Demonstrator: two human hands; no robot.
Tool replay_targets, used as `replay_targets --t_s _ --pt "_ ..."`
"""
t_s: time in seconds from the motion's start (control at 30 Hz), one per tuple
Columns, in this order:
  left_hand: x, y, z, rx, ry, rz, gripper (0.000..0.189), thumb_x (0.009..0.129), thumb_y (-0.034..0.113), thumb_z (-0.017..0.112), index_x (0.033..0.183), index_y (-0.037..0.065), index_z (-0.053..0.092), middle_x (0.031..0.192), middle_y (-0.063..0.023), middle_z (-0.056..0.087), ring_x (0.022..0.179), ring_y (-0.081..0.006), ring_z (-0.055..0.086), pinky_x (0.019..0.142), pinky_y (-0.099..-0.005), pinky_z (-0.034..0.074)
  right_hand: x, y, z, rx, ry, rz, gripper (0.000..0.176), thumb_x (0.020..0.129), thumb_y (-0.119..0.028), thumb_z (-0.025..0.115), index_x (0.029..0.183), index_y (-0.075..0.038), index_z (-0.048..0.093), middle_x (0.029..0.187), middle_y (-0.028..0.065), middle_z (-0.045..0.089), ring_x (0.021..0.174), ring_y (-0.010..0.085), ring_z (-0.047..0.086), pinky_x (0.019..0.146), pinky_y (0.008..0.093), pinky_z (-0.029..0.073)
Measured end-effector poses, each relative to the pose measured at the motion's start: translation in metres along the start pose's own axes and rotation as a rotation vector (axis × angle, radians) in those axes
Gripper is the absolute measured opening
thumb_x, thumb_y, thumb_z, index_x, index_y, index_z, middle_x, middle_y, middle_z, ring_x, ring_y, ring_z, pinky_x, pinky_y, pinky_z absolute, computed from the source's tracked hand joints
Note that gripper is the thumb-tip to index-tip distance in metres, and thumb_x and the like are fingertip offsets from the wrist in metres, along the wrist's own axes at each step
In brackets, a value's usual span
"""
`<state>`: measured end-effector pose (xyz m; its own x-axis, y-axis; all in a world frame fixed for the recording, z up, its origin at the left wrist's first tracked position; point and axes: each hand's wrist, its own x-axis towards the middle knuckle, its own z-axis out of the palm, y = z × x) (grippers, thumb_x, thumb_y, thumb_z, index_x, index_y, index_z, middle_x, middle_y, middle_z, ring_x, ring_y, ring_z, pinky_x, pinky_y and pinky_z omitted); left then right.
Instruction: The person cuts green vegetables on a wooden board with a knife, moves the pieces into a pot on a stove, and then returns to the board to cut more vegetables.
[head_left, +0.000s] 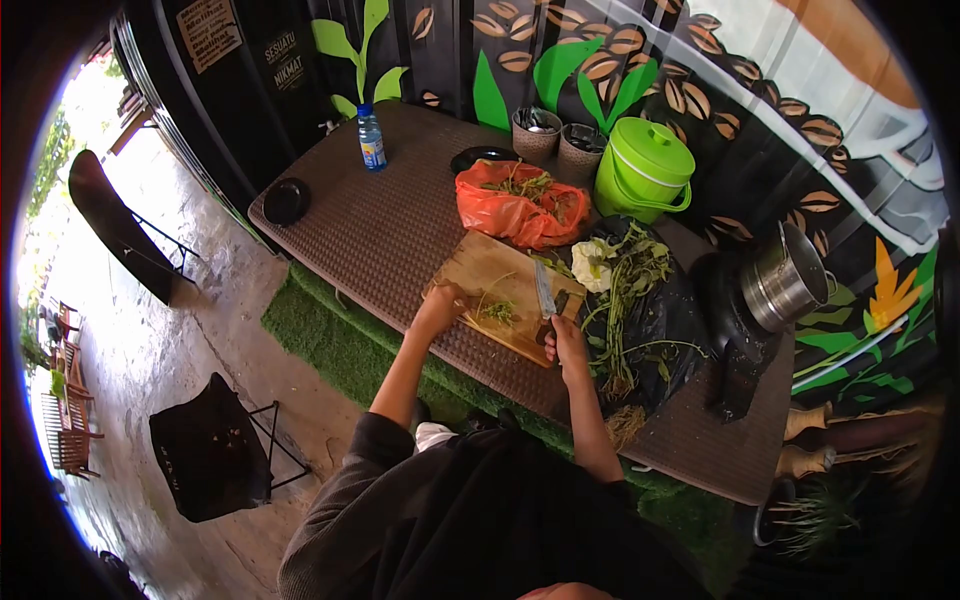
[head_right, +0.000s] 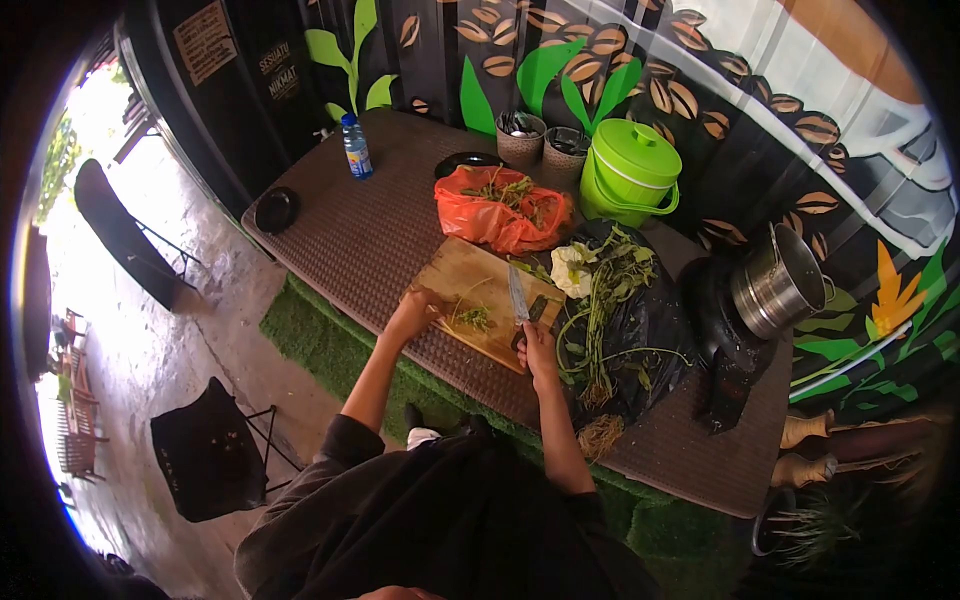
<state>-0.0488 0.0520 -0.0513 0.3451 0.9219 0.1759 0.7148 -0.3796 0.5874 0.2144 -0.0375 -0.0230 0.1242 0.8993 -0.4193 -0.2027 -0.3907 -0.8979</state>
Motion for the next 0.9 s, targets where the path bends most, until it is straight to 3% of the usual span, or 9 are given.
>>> replay_targets --t_s 0.07,0.17,0.4,0.47,0.6,0.67,0.8,0.87,0.9 --pt "-0.001 -0.005 -0.006 -0.15 -0.046 0.023 0.018 0.068 0.008 0.073 0.085 0.002 0.07 0.089 -0.0122 0.067 0.09 -0.0276 0.062 0.084 -0.0381 0.048 -0.002 0.001 -0.002 0.006 -0.019 -0.005 0.032 0.1 -0.032 0.044 0.098 -0.003 0.057 0.056 -0.002 0.039 0.043 0.0072 0.035 0.042 0.0259 0.032" --pt "-0.005 -0.005 -0.018 -0.276 -0.059 0.14 0.017 0.069 0.007 0.073 0.085 0.001 0.07 0.09 -0.0126 0.067 0.09 -0.0269 0.062 0.082 -0.037 0.049 -0.003 0.003 -0.004 0.01 -0.027 -0.008 0.031 0.1 -0.032 0.045 0.096 -0.004 0.057 0.056 -0.0022 0.039 0.043 0.0073 0.036 0.042 0.0259 0.031" --pt "0.005 -0.016 -0.014 -0.211 -0.115 0.084 0.015 0.074 0.004 0.067 0.088 0.001 0.069 0.092 -0.0139 0.067 0.091 -0.0278 0.063 0.081 -0.0372 0.049 -0.002 0.011 0.002 -0.014 -0.036 0.004 0.028 0.099 -0.032 0.045 0.1 -0.005 0.054 0.056 -0.0024 0.039 0.044 0.007 0.036 0.042 0.026 0.032" --pt "0.012 -0.011 -0.017 -0.267 -0.06 -0.045 0.015 0.072 -0.001 0.064 0.087 -0.001 0.066 0.088 -0.016 0.066 0.082 -0.0312 0.063 0.076 -0.0388 0.05 -0.003 0.012 0.003 -0.013 -0.051 0.012 0.028 0.099 -0.032 0.046 0.102 -0.006 0.053 0.057 -0.0024 0.039 0.044 0.0069 0.036 0.043 0.0259 0.032" --pt "0.027 -0.001 -0.021 -0.275 0.076 -0.055 0.017 0.074 -0.001 0.064 0.09 0.001 0.067 0.093 -0.0169 0.065 0.087 -0.0318 0.062 0.078 -0.0392 0.05 -0.008 0.011 0.005 -0.017 -0.037 0.002 0.028 0.099 -0.032 0.046 0.1 -0.005 0.053 0.057 -0.0021 0.039 0.045 0.0068 0.036 0.044 0.0258 0.032" --pt "0.037 -0.012 -0.007 -0.137 0.174 0.104 0.018 0.074 0.003 0.067 0.092 0.002 0.068 0.098 -0.0171 0.065 0.094 -0.0309 0.06 0.08 -0.0401 0.05 -0.006 0.014 0.002 -0.015 -0.071 -0.008 0.024 0.099 -0.031 0.047 0.098 -0.007 0.049 0.057 -0.0027 0.039 0.045 0.0071 0.037 0.043 0.0249 0.033" --pt "0.035 0.017 -0.001 -0.12 0.127 0.199 0.017 0.073 0.007 0.069 0.089 0.003 0.069 0.097 -0.0159 0.065 0.1 -0.0286 0.059 0.08 -0.041 0.049 -0.007 0.015 0.002 -0.014 -0.05 -0.006 0.024 0.099 -0.03 0.047 0.097 -0.007 0.05 0.057 -0.0027 0.039 0.046 0.0069 0.037 0.043 0.0245 0.033" --pt "0.035 0.026 0.007 -0.233 -0.062 0.089 0.016 0.072 0.012 0.071 0.086 0.004 0.07 0.092 -0.0132 0.066 0.093 -0.0276 0.061 0.079 -0.0411 0.049 -0.008 0.015 0.001 -0.022 -0.048 -0.011 0.024 0.099 -0.03 0.046 0.097 -0.006 0.051 0.057 -0.0027 0.039 0.045 0.0068 0.036 0.043 0.0242 0.033" --pt "0.038 0.026 0.014 -0.233 -0.065 0.092 0.016 0.072 0.012 0.071 0.086 0.004 0.07 0.092 -0.0132 0.066 0.093 -0.0276 0.061 0.079 -0.0411 0.049 -0.008 0.015 0.001 -0.019 -0.046 -0.012 0.024 0.099 -0.03 0.046 0.097 -0.006 0.051 0.057 -0.0027 0.039 0.045 0.0068 0.036 0.043 0.0242 0.033"
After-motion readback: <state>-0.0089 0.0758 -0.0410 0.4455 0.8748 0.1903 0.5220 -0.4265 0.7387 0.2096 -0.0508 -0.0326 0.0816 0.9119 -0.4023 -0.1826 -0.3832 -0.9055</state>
